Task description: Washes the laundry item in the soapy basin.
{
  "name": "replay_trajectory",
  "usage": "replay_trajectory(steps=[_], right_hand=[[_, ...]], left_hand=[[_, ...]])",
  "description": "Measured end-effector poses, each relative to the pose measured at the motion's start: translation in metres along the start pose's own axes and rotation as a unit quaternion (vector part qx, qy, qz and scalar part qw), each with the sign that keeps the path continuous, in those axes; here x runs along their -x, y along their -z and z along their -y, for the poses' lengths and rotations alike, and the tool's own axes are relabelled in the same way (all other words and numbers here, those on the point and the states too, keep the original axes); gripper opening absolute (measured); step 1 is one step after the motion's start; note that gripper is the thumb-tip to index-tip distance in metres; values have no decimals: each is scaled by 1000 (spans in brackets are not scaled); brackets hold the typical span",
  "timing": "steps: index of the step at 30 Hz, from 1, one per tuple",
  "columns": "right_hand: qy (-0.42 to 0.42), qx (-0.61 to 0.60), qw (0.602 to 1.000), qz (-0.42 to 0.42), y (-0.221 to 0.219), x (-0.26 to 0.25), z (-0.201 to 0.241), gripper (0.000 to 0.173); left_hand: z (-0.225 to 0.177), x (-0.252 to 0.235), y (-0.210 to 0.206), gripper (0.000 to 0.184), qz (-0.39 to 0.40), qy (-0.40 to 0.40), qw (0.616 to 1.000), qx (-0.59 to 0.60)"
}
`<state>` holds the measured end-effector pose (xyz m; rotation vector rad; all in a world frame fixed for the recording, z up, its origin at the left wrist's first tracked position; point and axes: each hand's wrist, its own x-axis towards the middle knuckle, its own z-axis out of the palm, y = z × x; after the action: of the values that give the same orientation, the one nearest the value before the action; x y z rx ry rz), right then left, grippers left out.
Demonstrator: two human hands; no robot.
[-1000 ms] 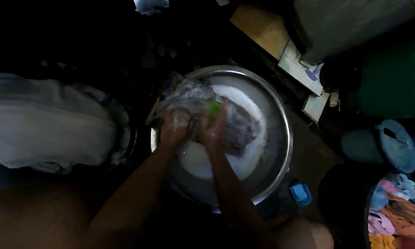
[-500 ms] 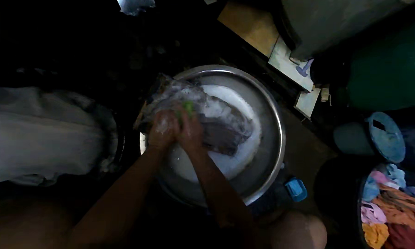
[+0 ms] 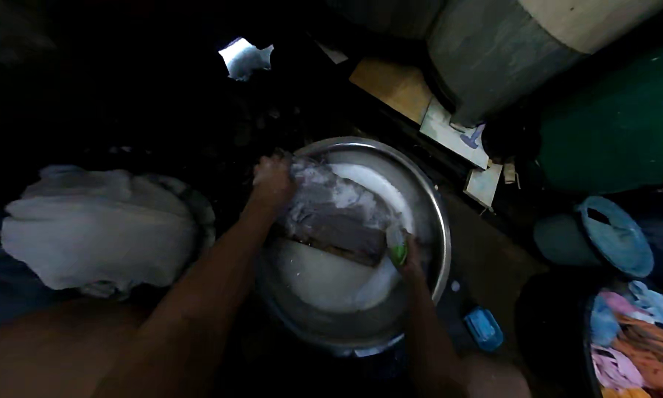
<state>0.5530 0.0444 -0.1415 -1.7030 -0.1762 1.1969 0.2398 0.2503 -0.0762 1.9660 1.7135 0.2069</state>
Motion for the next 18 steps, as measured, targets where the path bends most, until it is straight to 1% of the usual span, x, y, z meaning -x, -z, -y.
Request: replay_trajectory(steps=[1, 2, 3, 4, 6, 7, 9, 10, 12, 13, 14, 16, 17, 18], right_hand=[[-8, -16, 1000, 25, -8, -5, -4, 42], [-12, -8, 1000, 23, -16, -9, -7, 43], [-15, 10, 1000, 8, -22, -13, -8, 44], [-19, 34, 999, -14, -25, -14, -6, 45], [-15, 72, 996, -46, -17, -6, 4, 46], [3, 89, 995, -50, -11, 4, 15, 44], [47, 127, 990, -35, 9, 32, 35, 45], [70, 138, 988, -25, 22, 43, 40, 44], [97, 143, 985, -24, 45, 66, 47, 42], [89, 153, 984, -29, 55, 77, 49, 41], [74, 179, 981, -17, 67, 87, 51, 42], [29, 284, 958, 27, 82, 93, 55, 48], [-1, 347, 937, 47, 82, 88, 54, 58], [-29, 414, 908, 57, 71, 84, 54, 68]], left_hand=[[-16, 0, 15, 53, 59, 33, 998, -2], [-30, 1, 24, 50, 102, 63, 993, 14], [-40, 1, 30, 49, 131, 87, 986, 53], [-48, 0, 32, 49, 146, 110, 975, 125], [-60, 3, 28, 46, 139, 135, 939, 286], [-67, 8, 32, 44, 130, 136, 919, 347], [-76, 29, 50, 37, 111, 114, 888, 432], [-74, 44, 61, 34, 105, 94, 874, 464], [-58, 74, 87, 35, 94, 51, 855, 507], [-43, 88, 97, 36, 83, 45, 855, 509], [-26, 101, 106, 36, 73, 50, 869, 487], [11, 119, 117, 41, 75, 86, 926, 360], [29, 121, 114, 47, 85, 107, 951, 278], [42, 121, 106, 58, 97, 126, 967, 201]])
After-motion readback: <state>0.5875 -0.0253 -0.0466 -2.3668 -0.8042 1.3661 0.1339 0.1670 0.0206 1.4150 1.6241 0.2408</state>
